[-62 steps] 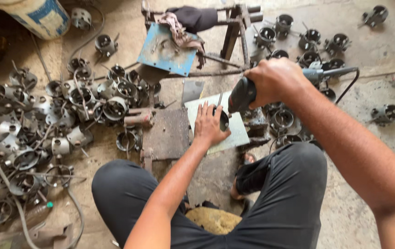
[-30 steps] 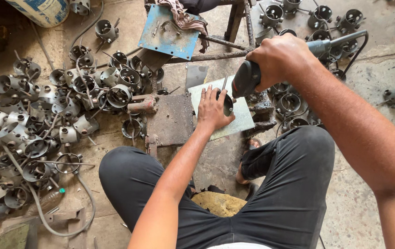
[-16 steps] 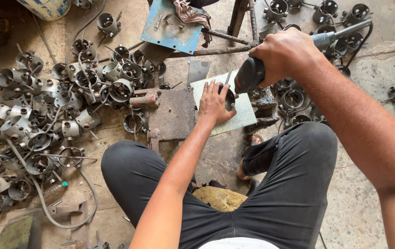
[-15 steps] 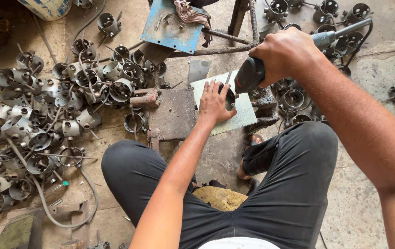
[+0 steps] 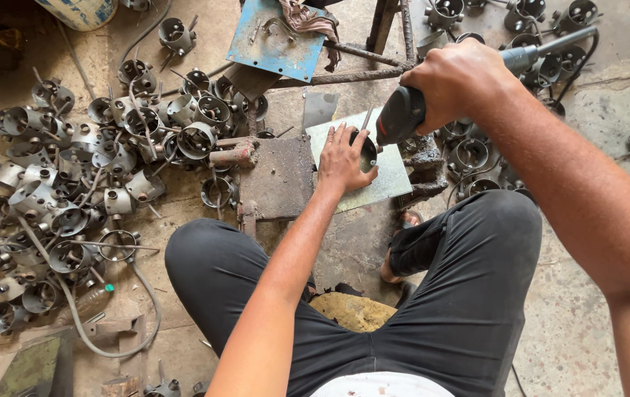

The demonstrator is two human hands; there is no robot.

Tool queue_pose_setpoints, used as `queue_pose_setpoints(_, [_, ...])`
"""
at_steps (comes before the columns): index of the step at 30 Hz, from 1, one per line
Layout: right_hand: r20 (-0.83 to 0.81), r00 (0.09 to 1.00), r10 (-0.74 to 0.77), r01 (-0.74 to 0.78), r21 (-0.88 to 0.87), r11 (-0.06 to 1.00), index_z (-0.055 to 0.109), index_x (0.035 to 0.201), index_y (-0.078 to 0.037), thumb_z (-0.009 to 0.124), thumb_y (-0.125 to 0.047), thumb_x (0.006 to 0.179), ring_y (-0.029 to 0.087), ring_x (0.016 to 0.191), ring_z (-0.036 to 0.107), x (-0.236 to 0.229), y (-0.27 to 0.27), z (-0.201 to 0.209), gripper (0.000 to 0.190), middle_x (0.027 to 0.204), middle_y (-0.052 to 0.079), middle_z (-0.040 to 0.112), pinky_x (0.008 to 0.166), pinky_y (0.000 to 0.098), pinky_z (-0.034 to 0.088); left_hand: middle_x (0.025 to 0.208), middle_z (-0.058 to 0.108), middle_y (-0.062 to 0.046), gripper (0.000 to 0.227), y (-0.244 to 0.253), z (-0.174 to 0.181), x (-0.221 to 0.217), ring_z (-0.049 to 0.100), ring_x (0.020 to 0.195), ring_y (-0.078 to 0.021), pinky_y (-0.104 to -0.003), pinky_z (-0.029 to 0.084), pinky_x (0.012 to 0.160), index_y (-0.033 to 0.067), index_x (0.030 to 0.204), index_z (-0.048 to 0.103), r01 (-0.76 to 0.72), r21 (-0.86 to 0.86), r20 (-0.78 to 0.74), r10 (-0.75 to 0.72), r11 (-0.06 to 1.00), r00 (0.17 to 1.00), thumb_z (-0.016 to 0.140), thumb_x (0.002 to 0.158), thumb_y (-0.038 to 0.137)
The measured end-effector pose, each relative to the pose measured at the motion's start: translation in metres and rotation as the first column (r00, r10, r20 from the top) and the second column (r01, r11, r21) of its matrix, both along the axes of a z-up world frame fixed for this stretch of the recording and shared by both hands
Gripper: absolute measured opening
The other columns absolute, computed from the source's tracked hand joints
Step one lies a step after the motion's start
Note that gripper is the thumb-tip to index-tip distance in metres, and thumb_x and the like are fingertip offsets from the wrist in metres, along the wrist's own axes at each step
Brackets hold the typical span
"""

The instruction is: The person sits on the floor in a workshop and uses a handheld power drill to bore holes into small, cylindrical metal parts. They hold each part steady with one hand while operating the drill with the other, then place the finished pieces into a pile on the floor.

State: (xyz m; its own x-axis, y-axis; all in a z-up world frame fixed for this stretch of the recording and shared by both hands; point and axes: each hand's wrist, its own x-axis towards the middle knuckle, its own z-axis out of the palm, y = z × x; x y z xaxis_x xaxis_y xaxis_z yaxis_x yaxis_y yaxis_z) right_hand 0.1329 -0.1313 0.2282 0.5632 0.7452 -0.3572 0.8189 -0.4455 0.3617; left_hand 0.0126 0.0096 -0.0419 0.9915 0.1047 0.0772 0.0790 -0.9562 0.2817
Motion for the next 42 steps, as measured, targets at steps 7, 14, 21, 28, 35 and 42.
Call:
queue_pose_setpoints(7, [0.021,0.999,0.034,-0.035,0.013,0.999,0.075,0.118,-0.032,0.089,-0.064,0.063,0.022,0.075,0.077,-0.005,0.002,0.008,0.064,0.085,0.002,0.078,0.065,0.0373,0.066,0.146,0.048,-0.025,0.091,0.0,0.006,-0.002,0.039,0.144,-0.0418,-0.05,0.021,0.125,0.0113,0.146,0.049,-0.011,-0.015,0.001,0.011,1.0,1.0,0.076,0.072,0.058])
queue_pose_setpoints(14, [0.031,0.996,0.082,-0.082,0.014,0.996,0.077,0.112,-0.031,0.088,-0.063,0.064,0.023,0.077,0.077,-0.006,0.003,0.007,0.059,0.085,0.002,0.078,0.067,0.0389,0.065,0.145,0.049,-0.023,0.09,-0.001,0.012,-0.005,0.039,0.144,-0.0415,-0.05,0.021,0.126,0.0122,0.146,0.05,-0.016,-0.037,-0.002,0.016,0.999,1.0,0.077,0.072,0.056])
queue_pose_setpoints(21, [0.022,0.999,0.034,-0.035,0.043,0.998,0.077,0.113,-0.031,0.089,-0.068,0.062,0.022,0.075,0.077,-0.004,0.001,0.001,0.064,0.085,0.002,0.078,0.066,0.0389,0.066,0.146,0.049,-0.023,0.091,0.0,0.008,-0.003,0.039,0.145,-0.0411,-0.049,0.021,0.127,0.0114,0.148,0.049,-0.015,-0.018,-0.018,0.014,1.0,1.0,0.076,0.074,0.056])
queue_pose_setpoints(28, [0.029,1.0,0.009,-0.01,0.045,0.999,0.077,0.113,-0.029,0.087,-0.07,0.065,0.021,0.071,0.077,0.0,0.0,-0.009,0.064,0.084,0.003,0.078,0.065,0.0373,0.067,0.146,0.048,-0.024,0.092,0.0,0.008,-0.001,0.039,0.144,-0.041,-0.049,0.021,0.126,0.013,0.147,0.048,-0.016,-0.024,-0.012,0.015,1.0,1.0,0.077,0.071,0.057])
queue_pose_setpoints(35, [0.05,0.997,0.052,-0.054,0.045,0.998,0.078,0.111,-0.029,0.088,-0.069,0.063,0.021,0.074,0.077,-0.001,0.001,-0.007,0.063,0.084,0.003,0.078,0.068,0.0373,0.066,0.146,0.049,-0.022,0.091,0.0,0.01,-0.004,0.04,0.145,-0.0397,-0.048,0.022,0.127,0.0136,0.148,0.049,-0.021,-0.032,-0.021,0.02,0.999,1.0,0.076,0.073,0.057])
queue_pose_setpoints(42, [0.017,1.0,0.0,0.001,-0.058,0.998,0.074,0.118,-0.029,0.09,-0.069,0.062,0.02,0.078,0.077,0.005,0.004,-0.011,0.071,0.091,0.003,0.079,0.07,0.0351,0.066,0.143,0.049,-0.023,0.092,-0.001,0.009,-0.002,0.041,0.142,-0.0408,-0.049,0.023,0.124,0.0133,0.146,0.048,-0.016,-0.026,0.004,0.016,1.0,1.0,0.078,0.069,0.056])
